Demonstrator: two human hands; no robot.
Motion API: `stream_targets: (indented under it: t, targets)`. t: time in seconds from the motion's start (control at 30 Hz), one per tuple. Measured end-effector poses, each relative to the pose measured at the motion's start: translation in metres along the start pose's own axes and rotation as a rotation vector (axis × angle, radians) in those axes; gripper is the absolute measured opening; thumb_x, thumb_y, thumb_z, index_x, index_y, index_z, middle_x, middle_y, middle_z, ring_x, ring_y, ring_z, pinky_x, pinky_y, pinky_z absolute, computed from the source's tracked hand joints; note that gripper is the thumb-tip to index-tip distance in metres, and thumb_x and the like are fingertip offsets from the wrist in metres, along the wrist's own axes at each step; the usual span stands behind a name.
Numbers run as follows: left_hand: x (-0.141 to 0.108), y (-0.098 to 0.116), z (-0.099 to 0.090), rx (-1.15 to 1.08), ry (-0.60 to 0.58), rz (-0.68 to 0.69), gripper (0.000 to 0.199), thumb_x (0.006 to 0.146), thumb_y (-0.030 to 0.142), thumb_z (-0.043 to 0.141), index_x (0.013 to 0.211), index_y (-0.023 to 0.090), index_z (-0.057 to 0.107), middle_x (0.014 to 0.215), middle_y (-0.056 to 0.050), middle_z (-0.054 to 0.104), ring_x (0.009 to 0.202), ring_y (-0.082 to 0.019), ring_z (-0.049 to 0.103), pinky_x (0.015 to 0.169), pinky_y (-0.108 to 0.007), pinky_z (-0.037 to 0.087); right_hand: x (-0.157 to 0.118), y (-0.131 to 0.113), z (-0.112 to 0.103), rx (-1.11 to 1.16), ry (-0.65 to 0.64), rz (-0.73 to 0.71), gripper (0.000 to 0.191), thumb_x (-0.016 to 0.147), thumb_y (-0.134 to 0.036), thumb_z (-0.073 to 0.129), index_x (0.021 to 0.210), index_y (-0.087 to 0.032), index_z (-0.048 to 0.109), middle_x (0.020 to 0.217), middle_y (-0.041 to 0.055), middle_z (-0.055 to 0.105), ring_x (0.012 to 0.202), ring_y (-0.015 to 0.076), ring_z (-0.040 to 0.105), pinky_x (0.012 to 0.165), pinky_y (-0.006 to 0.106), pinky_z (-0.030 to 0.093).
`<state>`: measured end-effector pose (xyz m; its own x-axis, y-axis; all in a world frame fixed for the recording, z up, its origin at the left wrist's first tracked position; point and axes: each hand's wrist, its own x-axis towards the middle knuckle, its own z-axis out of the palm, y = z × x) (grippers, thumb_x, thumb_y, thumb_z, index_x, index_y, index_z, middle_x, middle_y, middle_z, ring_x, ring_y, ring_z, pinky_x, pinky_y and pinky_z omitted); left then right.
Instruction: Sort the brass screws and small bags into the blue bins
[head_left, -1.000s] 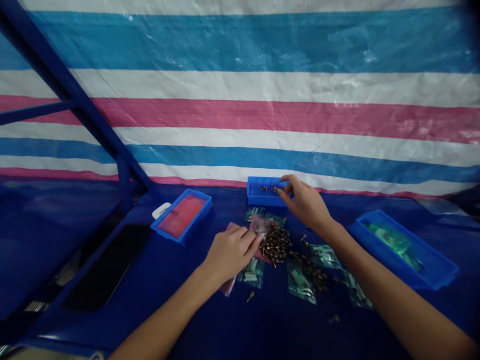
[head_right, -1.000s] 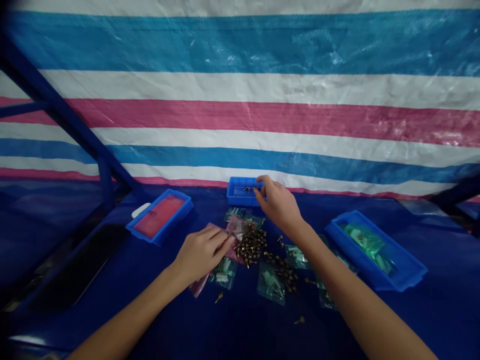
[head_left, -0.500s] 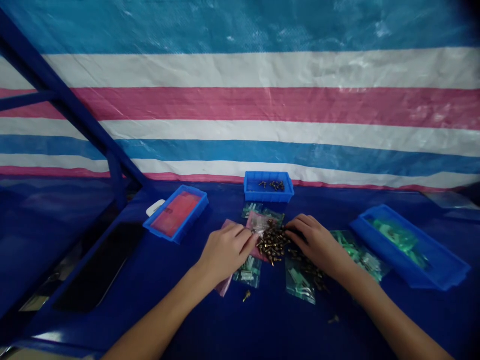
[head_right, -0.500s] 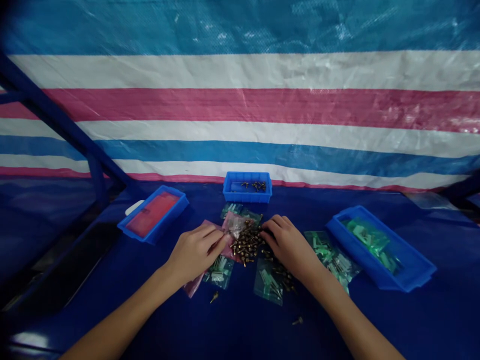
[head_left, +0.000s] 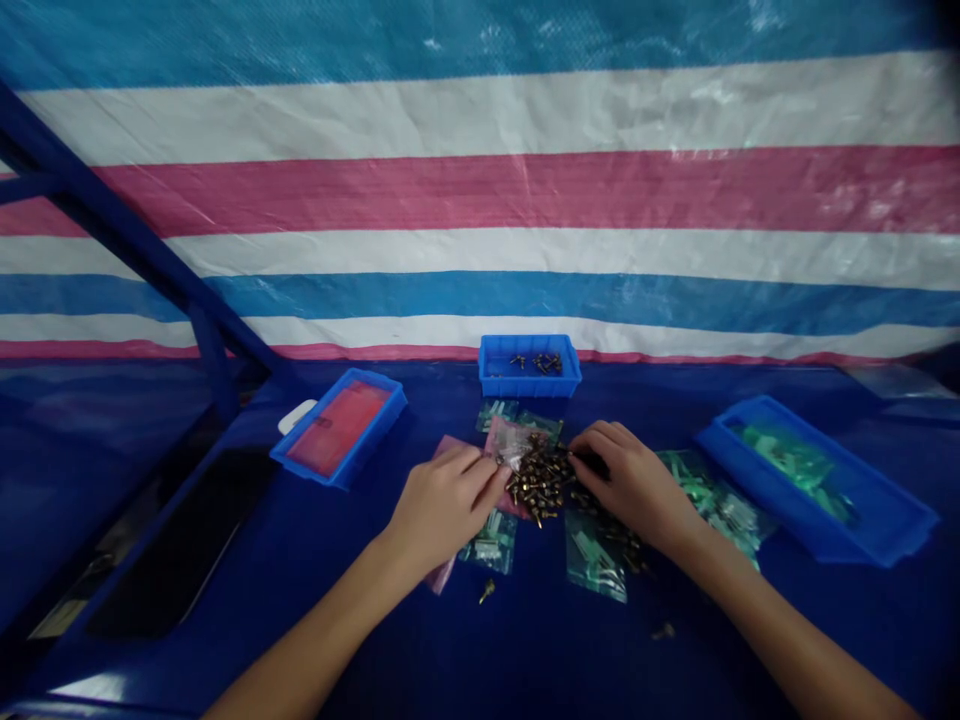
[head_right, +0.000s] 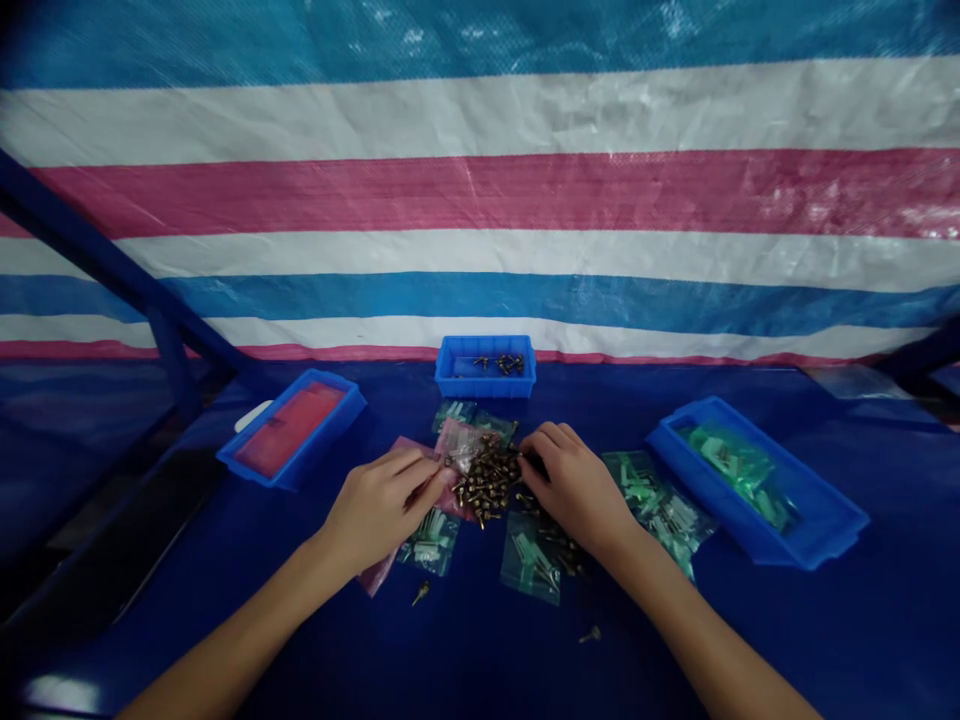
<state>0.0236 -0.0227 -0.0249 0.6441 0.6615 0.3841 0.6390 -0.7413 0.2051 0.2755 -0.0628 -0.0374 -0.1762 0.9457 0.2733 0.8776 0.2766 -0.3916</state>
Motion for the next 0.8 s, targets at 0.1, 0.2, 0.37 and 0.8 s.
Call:
stream_targets:
  t: [0.1,0.2,0.37,0.8]
  targets:
    - [0.0,0.0,-0.001,-0.04,0.01,-0.009,0.027,0.098,0.028,0.047,0.08,0.018,0.065,0.077,-0.003,0.065,0.075,-0.016,0.061,0.063,-0.026,0.047,0.0,-0.006,-0.006,0.057,0.061,-0.027,0.006,0.091,-0.018,0.055,0.095,-0.02,0.059,0.093,0.0058,0.062,0.089,0.022,0.057,0.08,0.037,0.047]
    - [0.001,0.002,-0.003,-0.13,0.039,-0.009,0.018,0.096,0.027,0.051,0.093,0.019,0.067,0.083,-0.004,0.066,0.083,-0.018,0.06,0.073,-0.029,0.05,-0.002,-0.021,-0.014,0.21,0.102,-0.103,0.01,0.091,-0.017,0.055,0.099,-0.02,0.059,0.097,0.0062,0.062,0.094,0.0207,0.057,0.083,0.034,0.046]
    - [0.003,0.007,-0.004,-0.424,0.078,0.156,0.025,0.089,0.025,0.065,0.114,0.022,0.062,0.101,-0.003,0.067,0.095,-0.017,0.059,0.086,-0.031,0.051,-0.008,-0.05,-0.014,0.67,-0.092,-0.007,0.008,0.093,-0.025,0.054,0.098,-0.022,0.06,0.094,0.0034,0.061,0.086,0.0159,0.058,0.077,0.028,0.047]
    - [0.001,0.015,-0.004,-0.572,0.162,0.144,0.022,0.092,0.015,0.06,0.112,0.021,0.065,0.101,-0.004,0.065,0.089,-0.013,0.064,0.079,-0.024,0.053,-0.01,-0.06,-0.007,0.868,-0.179,0.2,0.02,0.093,-0.039,0.056,0.096,-0.021,0.063,0.083,0.0003,0.064,0.075,0.0136,0.057,0.068,0.023,0.044]
